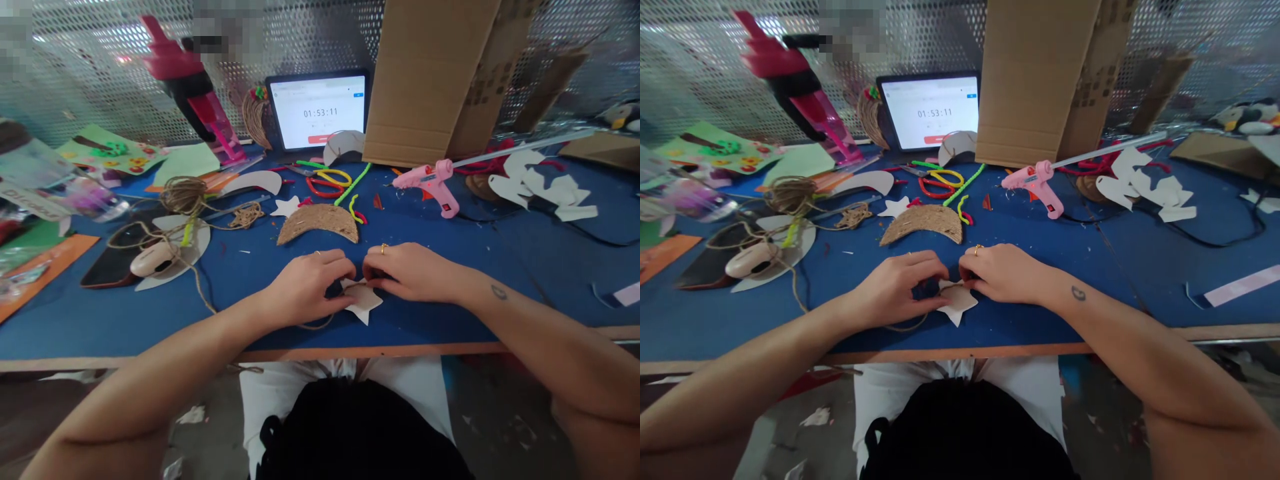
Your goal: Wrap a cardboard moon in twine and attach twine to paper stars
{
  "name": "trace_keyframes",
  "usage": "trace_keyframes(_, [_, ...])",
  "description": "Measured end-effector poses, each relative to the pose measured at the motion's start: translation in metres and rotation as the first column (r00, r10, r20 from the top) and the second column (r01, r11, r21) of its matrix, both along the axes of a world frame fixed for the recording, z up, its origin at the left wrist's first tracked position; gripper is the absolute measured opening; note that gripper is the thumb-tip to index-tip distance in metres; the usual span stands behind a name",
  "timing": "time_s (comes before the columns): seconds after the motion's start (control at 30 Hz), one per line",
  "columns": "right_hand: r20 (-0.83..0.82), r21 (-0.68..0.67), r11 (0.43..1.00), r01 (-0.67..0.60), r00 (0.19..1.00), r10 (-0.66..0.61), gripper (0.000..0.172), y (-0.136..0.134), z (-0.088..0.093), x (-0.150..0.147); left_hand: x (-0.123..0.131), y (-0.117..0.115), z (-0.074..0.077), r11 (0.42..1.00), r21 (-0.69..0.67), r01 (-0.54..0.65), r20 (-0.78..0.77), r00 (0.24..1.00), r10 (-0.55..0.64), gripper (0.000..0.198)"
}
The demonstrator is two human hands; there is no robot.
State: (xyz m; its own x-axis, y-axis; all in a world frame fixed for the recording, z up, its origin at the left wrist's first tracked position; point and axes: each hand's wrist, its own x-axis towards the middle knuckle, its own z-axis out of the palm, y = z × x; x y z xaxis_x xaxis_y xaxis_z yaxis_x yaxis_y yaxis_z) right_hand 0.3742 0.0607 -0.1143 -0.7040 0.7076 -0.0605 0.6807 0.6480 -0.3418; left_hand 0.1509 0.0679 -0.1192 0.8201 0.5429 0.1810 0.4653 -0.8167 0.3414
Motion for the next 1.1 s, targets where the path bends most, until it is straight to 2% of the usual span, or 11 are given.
trace_keyframes(0.1, [0.007, 0.017, 1.000, -0.009, 1.000, 0.009, 0.008, 0.001, -0.001, 0.000, -0.002, 0.001, -0.006, 0.985, 0.154, 0.081, 0.003, 0.997, -0.083, 0.019])
trace_keyframes(0.23, [-0.001, 0.030, 0.999, -0.015, 1.000, 0.015, 0.008, 0.001, -0.003, 0.001, -0.003, -0.002, -0.010, 0.930, 0.311, 0.197, -0.054, 0.980, -0.190, 0.023])
trace_keyframes(0.37, [-0.013, 0.055, 0.998, -0.012, 1.000, 0.013, 0.010, 0.002, -0.007, 0.002, -0.005, -0.005, -0.011, 0.872, 0.431, 0.231, -0.076, 0.972, -0.220, 0.021])
trace_keyframes(0.57, [-0.027, 0.062, 0.998, -0.020, 0.999, 0.022, 0.011, 0.003, -0.010, 0.003, -0.006, -0.005, -0.007, 0.868, 0.415, 0.274, -0.122, 0.962, -0.245, 0.021])
trace_keyframes(0.83, [-0.025, 0.043, 0.999, 0.001, 1.000, 0.000, 0.008, 0.003, -0.009, 0.001, -0.006, -0.001, -0.011, 0.919, 0.338, 0.203, -0.043, 0.979, -0.201, 0.022])
trace_keyframes(1.1, [-0.032, 0.076, 0.997, -0.013, 0.999, 0.016, 0.010, 0.002, -0.010, 0.001, -0.007, 0.002, -0.010, 0.929, 0.307, 0.208, -0.028, 0.977, -0.210, 0.022])
